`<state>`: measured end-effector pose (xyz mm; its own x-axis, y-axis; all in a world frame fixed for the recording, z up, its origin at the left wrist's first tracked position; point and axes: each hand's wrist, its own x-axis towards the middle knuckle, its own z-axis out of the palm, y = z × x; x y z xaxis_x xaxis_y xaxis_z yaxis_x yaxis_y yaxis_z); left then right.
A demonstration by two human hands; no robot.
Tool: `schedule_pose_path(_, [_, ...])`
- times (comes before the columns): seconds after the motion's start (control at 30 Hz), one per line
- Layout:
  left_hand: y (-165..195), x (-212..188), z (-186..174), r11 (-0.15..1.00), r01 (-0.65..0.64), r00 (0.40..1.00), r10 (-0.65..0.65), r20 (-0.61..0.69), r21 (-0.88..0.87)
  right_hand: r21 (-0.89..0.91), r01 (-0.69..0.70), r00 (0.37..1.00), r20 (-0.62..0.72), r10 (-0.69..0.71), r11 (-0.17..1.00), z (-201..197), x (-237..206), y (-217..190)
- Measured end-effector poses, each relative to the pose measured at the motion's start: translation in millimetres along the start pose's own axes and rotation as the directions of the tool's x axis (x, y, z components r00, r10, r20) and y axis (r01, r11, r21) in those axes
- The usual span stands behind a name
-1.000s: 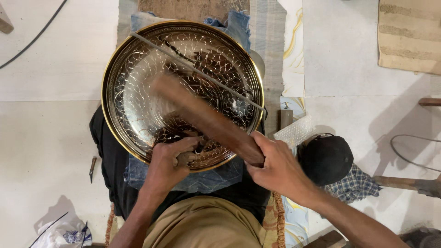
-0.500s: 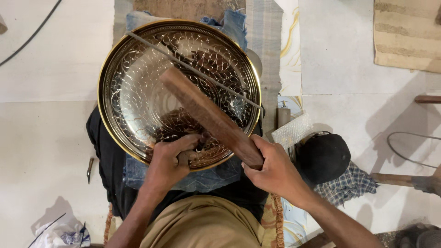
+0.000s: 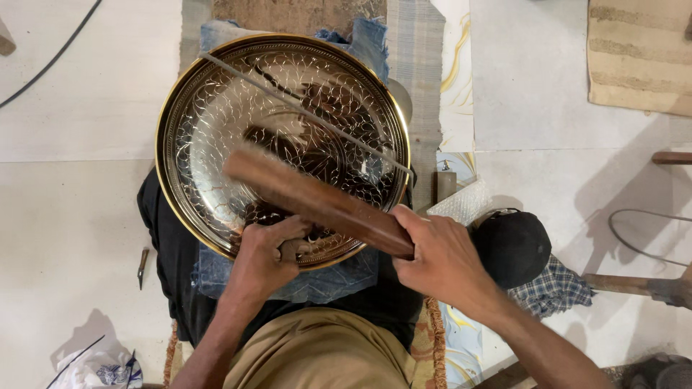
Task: The person hammers a metal tray with a wooden mallet while holding a chisel against the surface. The tray is placed on the lap and the person repeatedly strikes the chisel to create or refine a pattern.
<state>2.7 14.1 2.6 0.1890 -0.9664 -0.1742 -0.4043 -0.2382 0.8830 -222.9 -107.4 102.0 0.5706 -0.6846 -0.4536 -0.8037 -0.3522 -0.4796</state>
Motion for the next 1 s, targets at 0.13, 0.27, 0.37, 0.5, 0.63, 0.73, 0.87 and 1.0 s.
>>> schedule_pose_path(0.13, [-0.3,-0.4,0.9,0.994,-0.077,0.997,0.076,-0.029,-0.071,0.276,-0.016,0.997,-0.063,0.035,0.961,-2.6,0.4,-11.5])
schedule_pose_path(0.27, [-1.3,-0.4,0.6,0.995,-0.061,0.998,0.059,-0.018,-0.079,0.261,0.007,0.998,-0.056,0.008,0.965,-6.1,2.2,-10.0])
schedule_pose_path(0.37, [-0.9,-0.7,0.8,0.998,-0.036,0.999,0.036,-0.001,-0.055,0.120,0.015,1.000,-0.010,-0.014,0.993,-5.5,2.0,-4.3])
schedule_pose_path(0.5, [-1.9,-2.5,0.1,0.990,-0.065,0.998,0.066,-0.001,-0.122,0.313,-0.029,0.995,-0.077,0.055,0.949,2.1,1.6,-2.6])
schedule_pose_path(0.63, [-5.9,-0.9,1.4,0.999,-0.028,0.999,0.029,0.036,-0.021,0.121,0.008,1.000,0.005,-0.008,0.993,4.6,1.8,-3.2])
schedule_pose_path(0.73, [-9.0,-2.4,2.6,0.998,-0.049,0.999,0.049,0.015,-0.031,0.177,-0.055,0.998,-0.022,0.059,0.983,3.8,0.7,-2.0])
schedule_pose_path(0.87, [-10.2,-1.1,5.0,1.000,-0.018,1.000,0.018,0.005,-0.018,0.045,0.006,1.000,-0.008,-0.006,0.999,6.6,-1.4,3.0])
schedule_pose_path(1.0, [-3.0,3.4,4.8,0.929,-0.240,0.970,0.221,-0.101,-0.282,0.350,-0.019,0.993,-0.099,0.057,0.937,19.5,-3.5,6.5])
